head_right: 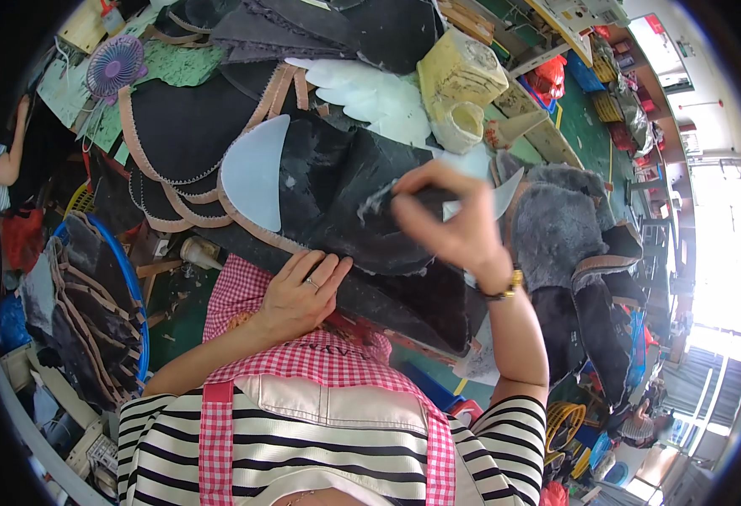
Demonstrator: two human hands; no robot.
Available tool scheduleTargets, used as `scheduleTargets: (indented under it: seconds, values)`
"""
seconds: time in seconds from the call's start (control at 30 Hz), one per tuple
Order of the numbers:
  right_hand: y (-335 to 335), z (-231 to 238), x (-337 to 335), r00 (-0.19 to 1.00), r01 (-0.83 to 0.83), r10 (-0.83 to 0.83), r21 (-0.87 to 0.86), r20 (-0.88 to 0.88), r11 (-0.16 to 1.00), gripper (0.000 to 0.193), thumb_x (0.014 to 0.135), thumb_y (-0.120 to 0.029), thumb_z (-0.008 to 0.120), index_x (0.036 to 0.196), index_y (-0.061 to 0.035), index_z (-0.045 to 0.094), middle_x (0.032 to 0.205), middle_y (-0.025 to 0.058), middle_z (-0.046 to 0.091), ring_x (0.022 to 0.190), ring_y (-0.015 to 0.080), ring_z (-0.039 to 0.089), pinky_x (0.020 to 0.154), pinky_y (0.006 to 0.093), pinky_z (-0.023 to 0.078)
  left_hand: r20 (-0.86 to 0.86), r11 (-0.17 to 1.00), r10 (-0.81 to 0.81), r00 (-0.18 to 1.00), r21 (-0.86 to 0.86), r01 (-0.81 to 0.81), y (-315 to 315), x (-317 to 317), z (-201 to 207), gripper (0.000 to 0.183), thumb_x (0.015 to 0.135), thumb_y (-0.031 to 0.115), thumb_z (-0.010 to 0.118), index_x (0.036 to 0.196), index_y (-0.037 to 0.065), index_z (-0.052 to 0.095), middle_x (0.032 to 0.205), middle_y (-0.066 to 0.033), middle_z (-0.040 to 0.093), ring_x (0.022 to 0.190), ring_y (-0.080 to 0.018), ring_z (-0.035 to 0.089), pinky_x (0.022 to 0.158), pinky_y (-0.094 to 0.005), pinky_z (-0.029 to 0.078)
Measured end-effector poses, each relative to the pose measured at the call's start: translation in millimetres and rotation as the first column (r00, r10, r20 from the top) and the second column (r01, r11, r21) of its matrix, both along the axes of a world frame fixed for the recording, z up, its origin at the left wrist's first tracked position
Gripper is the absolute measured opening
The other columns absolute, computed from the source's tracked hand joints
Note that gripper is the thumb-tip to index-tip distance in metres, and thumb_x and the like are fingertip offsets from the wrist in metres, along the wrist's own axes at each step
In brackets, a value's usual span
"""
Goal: The person assembles shoe parts by hand, picking up black fabric pieces and grey felt inserts from a table. They align the felt with the fabric, fold the edges, and press the components together to form a shoe upper. The person handles multiple units sequentially, placing finished pieces into a pile.
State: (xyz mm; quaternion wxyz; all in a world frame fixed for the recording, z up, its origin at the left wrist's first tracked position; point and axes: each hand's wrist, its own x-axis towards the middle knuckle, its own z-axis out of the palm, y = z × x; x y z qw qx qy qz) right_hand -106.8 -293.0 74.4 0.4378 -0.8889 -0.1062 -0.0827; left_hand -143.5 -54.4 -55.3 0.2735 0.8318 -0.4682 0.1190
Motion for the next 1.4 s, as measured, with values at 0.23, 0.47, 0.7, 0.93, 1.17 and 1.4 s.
scheduleTargets:
  seconds: [0.23,0.47,0.7,0.93,1.17,1.4]
  values:
    - [-60.5,29.6,7.3,0.962,0.268,-0.272,0.179,-0.003,0.947,0.011,0.08,-0.01,0.062,0.076,-0.0004,0.064,0.069,0.0023,0.062,0.062,0.0075,0.053,0.057,0.0228,0.041,-0.036,0.998,0.018,0.999,-0.055,-0.02,-2.1,3.0,5.7,0.044,0.073,0.015,0.071,0.114,0.002,0.062,0.116,-0.0124,0.054,0.11,-0.0291,0.052,0.094,-0.0401,0.046]
    - [-164.8,-26.6,109.1,0.824,0.548,-0.549,-0.454,0.144,0.703,0.05,0.077,-0.042,0.073,0.099,0.0026,0.064,0.082,0.019,0.068,0.082,0.0292,0.068,0.071,0.0413,0.049,0.05,0.976,0.055,0.997,-0.215,-0.043,-11.0,16.5,23.2,0.053,0.066,0.028,0.081,0.108,0.006,0.056,0.109,-0.0109,0.049,0.101,-0.0274,0.052,0.084,-0.042,0.041]
    - [-68.1,-7.4,2.7,0.801,0.52,-0.54,0.144,0.259,0.842,0.023,0.085,-0.005,0.06,0.106,-0.0015,0.052,0.095,0.008,0.058,0.086,0.0151,0.057,0.074,0.0288,0.048,0.005,0.968,0.083,0.997,-0.239,-0.079,-16.0,39.6,30.0,0.044,0.066,0.023,0.081,0.102,0.006,0.059,0.098,-0.0079,0.058,0.088,-0.0242,0.057,0.08,-0.0386,0.043]
    - [10.7,-45.3,-93.6,0.856,0.491,-0.442,0.154,-0.267,0.858,0.02,0.082,0.007,0.052,0.101,0.0007,0.053,0.091,0.0086,0.059,0.085,0.0167,0.062,0.078,0.0295,0.049,-0.676,0.766,0.13,0.726,-0.396,-0.506,7.3,49.5,37.6,0.041,0.076,0.016,0.075,0.106,0.001,0.051,0.087,-0.0108,0.064,0.067,-0.014,0.059,0.059,-0.0263,0.047]
    - [45.5,-28.2,-58.6,0.976,0.182,-0.189,-0.075,-0.106,0.98,0.031,0.078,0.004,0.057,0.109,0.0011,0.054,0.106,0.0181,0.059,0.097,0.0342,0.06,0.085,0.0394,0.049,-0.789,0.65,0.11,0.605,-0.403,-0.644,28.4,104.2,38.8,0.026,0.083,0.015,0.072,0.093,-0.001,0.054,0.074,0.0,0.058,0.06,-0.0031,0.047,0.053,-0.0201,0.039]
    - [76.1,-49.2,-33.9,0.996,0.072,-0.081,-0.247,-0.024,0.966,0.043,0.078,0.001,0.058,0.121,0.0021,0.053,0.121,0.0164,0.055,0.106,0.0345,0.054,0.091,0.0401,0.047,-0.802,0.754,0.24,0.547,-0.2,-0.625,45.3,123.9,47.2,0.022,0.081,0.016,0.071,0.078,-0.003,0.06,0.06,-0.0026,0.061,0.051,-0.0067,0.051,0.05,-0.0254,0.04]
